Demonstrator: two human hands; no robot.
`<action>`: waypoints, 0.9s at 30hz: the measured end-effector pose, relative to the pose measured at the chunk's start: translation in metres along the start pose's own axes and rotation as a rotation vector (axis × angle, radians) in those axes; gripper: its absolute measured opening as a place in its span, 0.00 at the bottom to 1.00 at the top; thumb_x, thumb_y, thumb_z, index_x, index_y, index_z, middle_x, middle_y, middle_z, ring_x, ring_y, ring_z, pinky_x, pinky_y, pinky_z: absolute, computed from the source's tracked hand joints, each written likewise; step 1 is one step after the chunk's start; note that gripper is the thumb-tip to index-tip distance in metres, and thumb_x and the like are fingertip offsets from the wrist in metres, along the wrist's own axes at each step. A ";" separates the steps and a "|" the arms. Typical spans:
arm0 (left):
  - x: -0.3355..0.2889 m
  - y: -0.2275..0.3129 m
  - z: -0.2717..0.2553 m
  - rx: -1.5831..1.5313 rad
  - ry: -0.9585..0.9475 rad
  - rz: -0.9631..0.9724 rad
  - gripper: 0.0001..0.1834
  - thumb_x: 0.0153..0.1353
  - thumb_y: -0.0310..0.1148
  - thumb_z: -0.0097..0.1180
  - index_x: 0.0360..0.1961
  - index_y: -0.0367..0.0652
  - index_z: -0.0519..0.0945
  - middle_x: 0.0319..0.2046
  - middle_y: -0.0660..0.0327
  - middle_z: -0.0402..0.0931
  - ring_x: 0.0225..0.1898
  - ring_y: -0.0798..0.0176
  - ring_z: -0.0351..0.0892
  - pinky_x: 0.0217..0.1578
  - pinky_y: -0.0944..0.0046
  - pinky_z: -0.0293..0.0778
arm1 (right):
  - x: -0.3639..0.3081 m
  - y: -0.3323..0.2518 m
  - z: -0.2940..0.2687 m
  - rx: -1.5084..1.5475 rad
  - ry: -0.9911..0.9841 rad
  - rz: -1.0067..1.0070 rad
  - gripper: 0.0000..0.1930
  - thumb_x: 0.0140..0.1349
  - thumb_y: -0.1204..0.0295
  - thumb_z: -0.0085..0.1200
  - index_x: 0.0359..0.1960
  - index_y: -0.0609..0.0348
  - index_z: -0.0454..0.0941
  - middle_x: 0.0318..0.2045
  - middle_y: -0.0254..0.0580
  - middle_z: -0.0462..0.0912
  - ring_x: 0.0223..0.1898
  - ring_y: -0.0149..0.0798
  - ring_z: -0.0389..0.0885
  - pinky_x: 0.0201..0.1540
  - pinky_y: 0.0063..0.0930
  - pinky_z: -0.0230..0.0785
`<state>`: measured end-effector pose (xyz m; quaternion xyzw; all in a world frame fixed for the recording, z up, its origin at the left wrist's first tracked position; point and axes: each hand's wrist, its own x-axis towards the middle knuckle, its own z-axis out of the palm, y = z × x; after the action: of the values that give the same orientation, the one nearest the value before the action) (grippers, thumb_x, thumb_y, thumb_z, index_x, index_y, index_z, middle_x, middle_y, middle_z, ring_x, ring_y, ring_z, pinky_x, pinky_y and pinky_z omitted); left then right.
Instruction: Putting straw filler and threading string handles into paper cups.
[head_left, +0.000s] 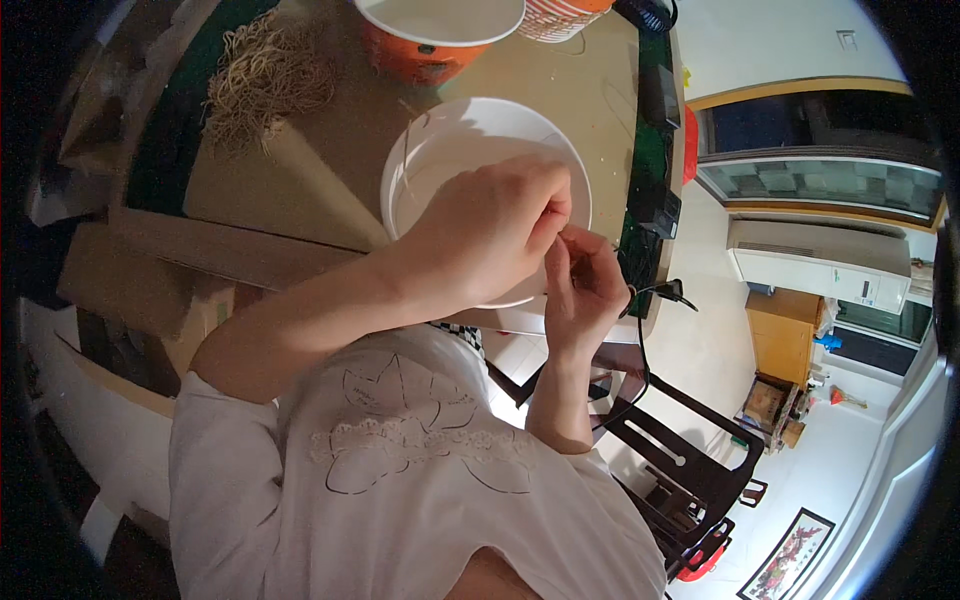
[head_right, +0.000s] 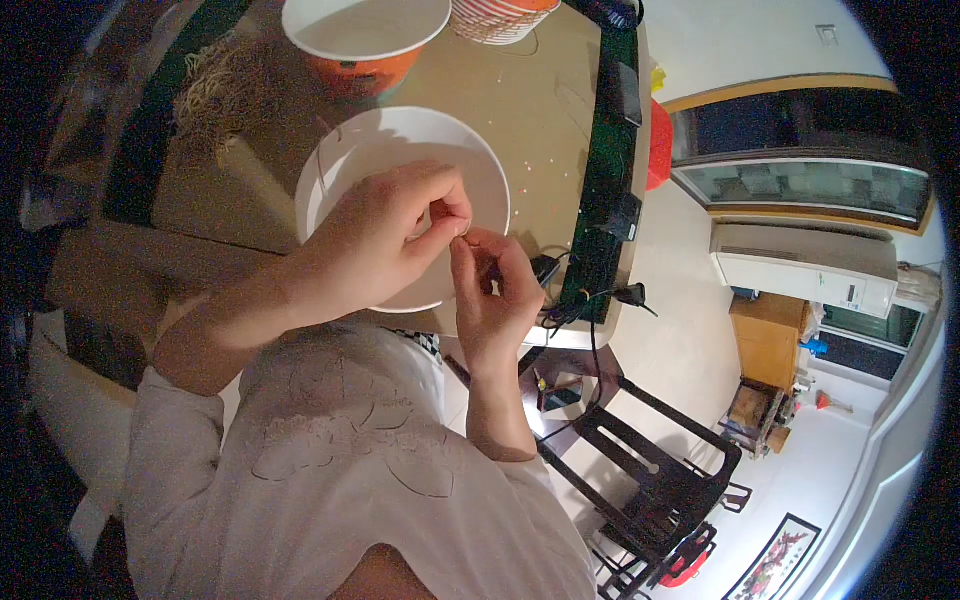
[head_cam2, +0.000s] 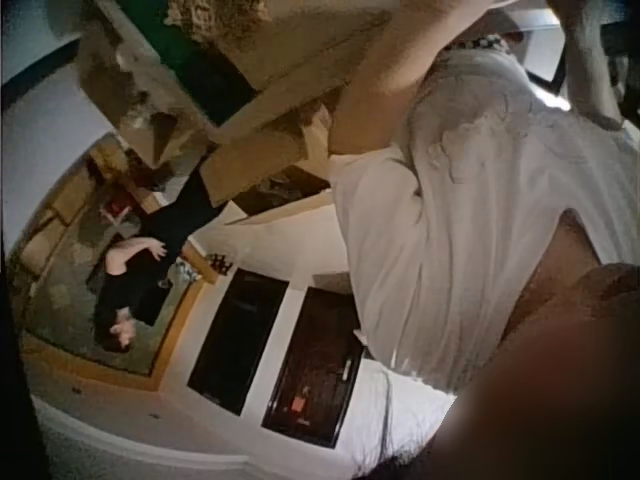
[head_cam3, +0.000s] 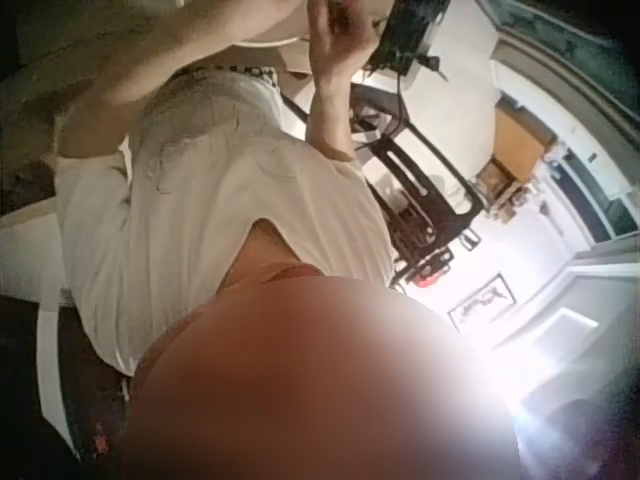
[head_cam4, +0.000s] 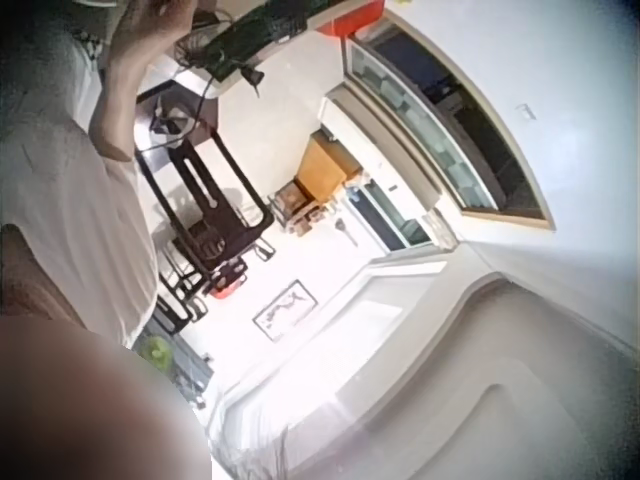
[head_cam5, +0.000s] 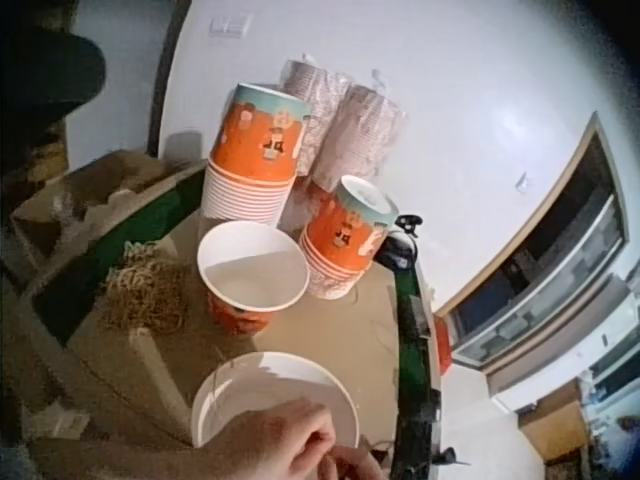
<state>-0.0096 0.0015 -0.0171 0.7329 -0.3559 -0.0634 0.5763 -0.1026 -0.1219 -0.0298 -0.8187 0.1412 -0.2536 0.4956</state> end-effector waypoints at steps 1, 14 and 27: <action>0.000 0.001 0.000 -0.001 0.000 -0.008 0.04 0.55 0.22 0.55 0.29 0.37 0.71 0.25 0.55 0.74 0.29 0.56 0.77 0.30 0.60 0.71 | -0.001 0.000 0.000 -0.007 0.005 0.008 0.02 0.59 0.79 0.60 0.33 0.63 0.80 0.23 0.26 0.76 0.23 0.18 0.66 0.24 0.12 0.58; -0.004 0.002 -0.003 -0.035 0.033 0.013 0.05 0.55 0.20 0.55 0.31 0.38 0.71 0.27 0.57 0.72 0.28 0.58 0.74 0.30 0.62 0.69 | -0.003 0.002 -0.007 -0.056 -0.036 0.016 0.05 0.57 0.81 0.62 0.34 0.61 0.80 0.24 0.29 0.76 0.22 0.18 0.64 0.23 0.13 0.57; -0.009 0.025 -0.025 -0.164 -0.033 0.035 0.05 0.57 0.26 0.57 0.30 0.36 0.74 0.29 0.56 0.74 0.30 0.59 0.76 0.31 0.62 0.72 | -0.003 0.006 -0.026 -0.041 -0.036 -0.184 0.07 0.54 0.84 0.61 0.32 0.60 0.77 0.31 0.34 0.78 0.23 0.20 0.68 0.25 0.12 0.59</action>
<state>-0.0144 0.0249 0.0108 0.6758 -0.3717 -0.0942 0.6295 -0.1195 -0.1422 -0.0263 -0.8426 0.0613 -0.2803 0.4558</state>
